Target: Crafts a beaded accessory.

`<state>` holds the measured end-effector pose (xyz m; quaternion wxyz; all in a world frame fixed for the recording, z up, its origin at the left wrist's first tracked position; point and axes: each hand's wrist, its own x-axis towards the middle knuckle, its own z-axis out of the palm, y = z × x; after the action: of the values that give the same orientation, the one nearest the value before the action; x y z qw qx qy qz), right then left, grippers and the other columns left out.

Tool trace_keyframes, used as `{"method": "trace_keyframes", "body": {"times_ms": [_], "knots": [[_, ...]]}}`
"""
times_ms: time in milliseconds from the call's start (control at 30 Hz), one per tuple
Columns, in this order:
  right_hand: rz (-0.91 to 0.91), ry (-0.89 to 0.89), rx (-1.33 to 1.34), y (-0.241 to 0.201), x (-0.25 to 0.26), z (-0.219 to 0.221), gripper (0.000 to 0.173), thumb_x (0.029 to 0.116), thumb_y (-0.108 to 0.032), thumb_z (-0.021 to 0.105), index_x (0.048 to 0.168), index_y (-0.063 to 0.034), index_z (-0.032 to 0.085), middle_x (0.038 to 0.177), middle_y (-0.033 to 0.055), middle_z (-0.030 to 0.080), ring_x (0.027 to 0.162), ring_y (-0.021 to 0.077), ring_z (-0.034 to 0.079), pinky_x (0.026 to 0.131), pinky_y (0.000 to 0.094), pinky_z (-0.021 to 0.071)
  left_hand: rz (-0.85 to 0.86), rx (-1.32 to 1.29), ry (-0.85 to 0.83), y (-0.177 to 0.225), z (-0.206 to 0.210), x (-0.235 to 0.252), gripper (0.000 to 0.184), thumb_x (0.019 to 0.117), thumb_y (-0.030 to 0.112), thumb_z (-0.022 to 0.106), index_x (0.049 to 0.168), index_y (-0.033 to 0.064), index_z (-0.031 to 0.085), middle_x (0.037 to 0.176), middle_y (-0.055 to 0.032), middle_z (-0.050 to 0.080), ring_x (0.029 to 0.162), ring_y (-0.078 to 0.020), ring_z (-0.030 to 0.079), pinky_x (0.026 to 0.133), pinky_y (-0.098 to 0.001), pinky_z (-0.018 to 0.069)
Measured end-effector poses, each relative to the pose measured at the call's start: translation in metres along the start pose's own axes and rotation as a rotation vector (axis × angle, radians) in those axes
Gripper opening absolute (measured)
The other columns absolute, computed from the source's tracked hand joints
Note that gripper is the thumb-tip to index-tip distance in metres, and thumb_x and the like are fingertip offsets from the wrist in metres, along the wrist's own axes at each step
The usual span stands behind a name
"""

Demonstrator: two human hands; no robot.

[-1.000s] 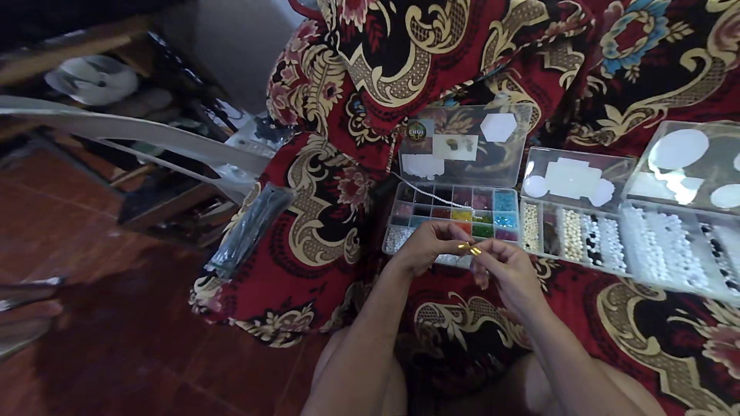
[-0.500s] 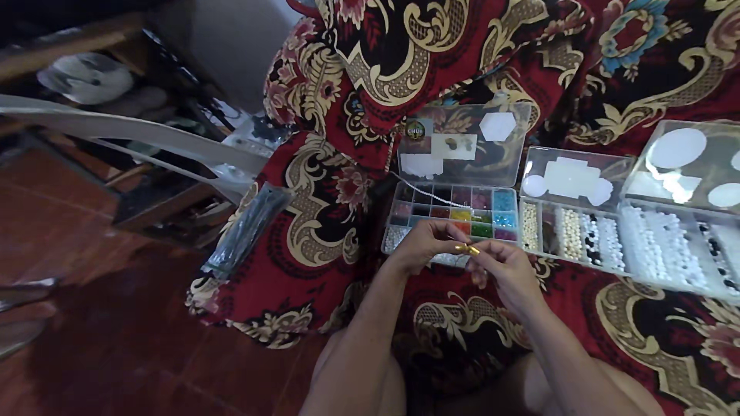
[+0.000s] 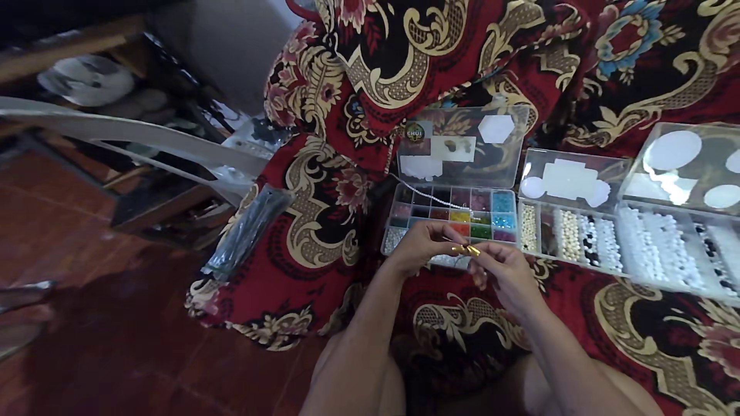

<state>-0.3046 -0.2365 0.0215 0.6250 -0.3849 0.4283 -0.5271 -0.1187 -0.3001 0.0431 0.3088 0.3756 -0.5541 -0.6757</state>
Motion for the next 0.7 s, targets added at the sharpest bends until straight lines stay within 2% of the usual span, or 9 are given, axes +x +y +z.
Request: {"method": "trace_keyframes", "body": {"times_ms": [267, 700], "knots": [[0.013, -0.008, 0.019, 0.0008, 0.0005, 0.0004, 0.020, 0.0978, -0.002, 0.054, 0.089, -0.0025, 0.072, 0.066, -0.0012, 0.068, 0.050, 0.0028, 0.060, 0.049, 0.0171, 0.0518, 0.020, 0.009, -0.002, -0.0005, 0.0002, -0.0010, 0.015, 0.0862, -0.009, 0.068, 0.091, 0.0043, 0.072, 0.093, 0.0023, 0.074, 0.085, -0.0056, 0.070, 0.082, -0.0247, 0.0587], [0.006, -0.013, -0.045, 0.0013, 0.0012, -0.0013, 0.015, 0.0956, -0.002, 0.058, 0.088, -0.0027, 0.071, 0.067, -0.0014, 0.068, 0.052, 0.0038, 0.060, 0.050, 0.0180, 0.0522, 0.019, 0.056, 0.002, 0.0009, 0.0017, -0.0003, 0.013, 0.0861, -0.009, 0.069, 0.092, 0.0025, 0.072, 0.094, 0.0020, 0.074, 0.087, -0.0048, 0.070, 0.083, -0.0239, 0.0583]]}}
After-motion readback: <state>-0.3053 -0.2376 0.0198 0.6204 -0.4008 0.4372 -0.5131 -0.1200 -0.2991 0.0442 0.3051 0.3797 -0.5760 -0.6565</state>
